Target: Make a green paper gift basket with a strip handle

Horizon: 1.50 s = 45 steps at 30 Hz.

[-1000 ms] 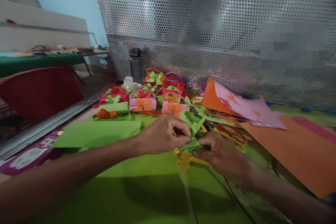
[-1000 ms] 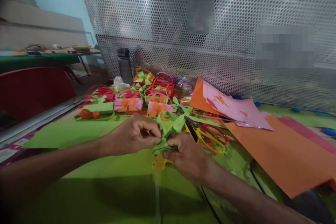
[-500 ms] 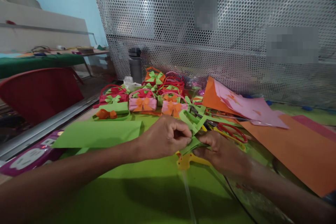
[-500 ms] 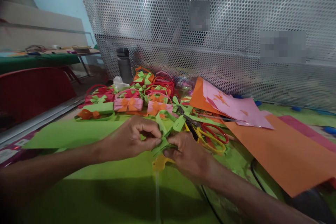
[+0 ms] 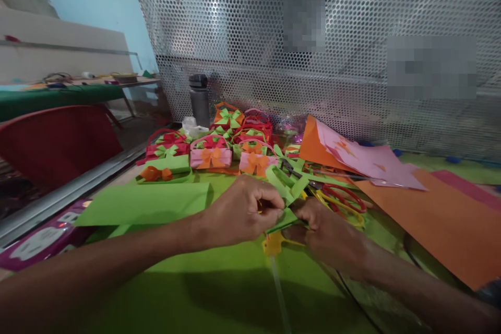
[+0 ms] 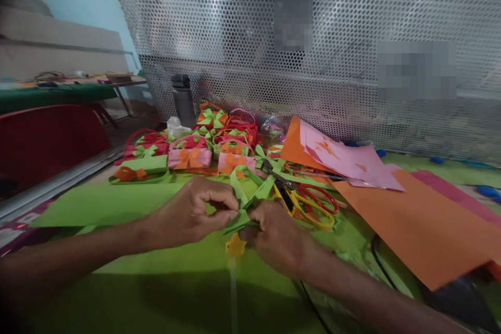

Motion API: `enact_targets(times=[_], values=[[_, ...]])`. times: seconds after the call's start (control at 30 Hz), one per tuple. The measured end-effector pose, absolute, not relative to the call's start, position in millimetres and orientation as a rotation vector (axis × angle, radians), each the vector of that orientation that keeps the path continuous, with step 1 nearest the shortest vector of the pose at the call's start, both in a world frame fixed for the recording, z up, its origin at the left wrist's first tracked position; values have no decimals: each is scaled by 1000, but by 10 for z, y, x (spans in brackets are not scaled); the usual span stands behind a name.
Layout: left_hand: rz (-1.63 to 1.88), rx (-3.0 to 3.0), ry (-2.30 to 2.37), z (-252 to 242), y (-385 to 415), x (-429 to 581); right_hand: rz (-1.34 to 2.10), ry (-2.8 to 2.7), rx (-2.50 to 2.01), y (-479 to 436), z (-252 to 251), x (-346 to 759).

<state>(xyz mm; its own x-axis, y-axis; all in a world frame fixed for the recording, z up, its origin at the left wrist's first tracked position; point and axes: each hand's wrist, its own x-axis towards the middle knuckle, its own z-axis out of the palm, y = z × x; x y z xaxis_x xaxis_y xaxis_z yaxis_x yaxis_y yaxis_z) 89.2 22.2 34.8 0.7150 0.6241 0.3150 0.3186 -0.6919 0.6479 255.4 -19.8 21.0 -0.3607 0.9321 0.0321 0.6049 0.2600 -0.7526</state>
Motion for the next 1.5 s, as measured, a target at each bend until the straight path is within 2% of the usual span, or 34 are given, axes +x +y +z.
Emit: enact_targets(times=[0.43, 0.9, 1.07, 1.23, 1.5], values=[[813, 2454, 804, 316, 252, 886, 792, -1978, -1345, -180, 216, 2612], [946, 2494, 697, 315, 361, 800, 330, -2001, -1354, -253, 358, 2631], [1019, 2217, 648, 301, 694, 665, 174, -1850, -1267, -275, 543, 2800], [997, 1547, 477, 164, 910, 611, 131, -1814, -1300, -245, 640, 2906], [1020, 1180, 464, 186, 915, 624, 320, -1771, -1280, -189, 555, 2879]])
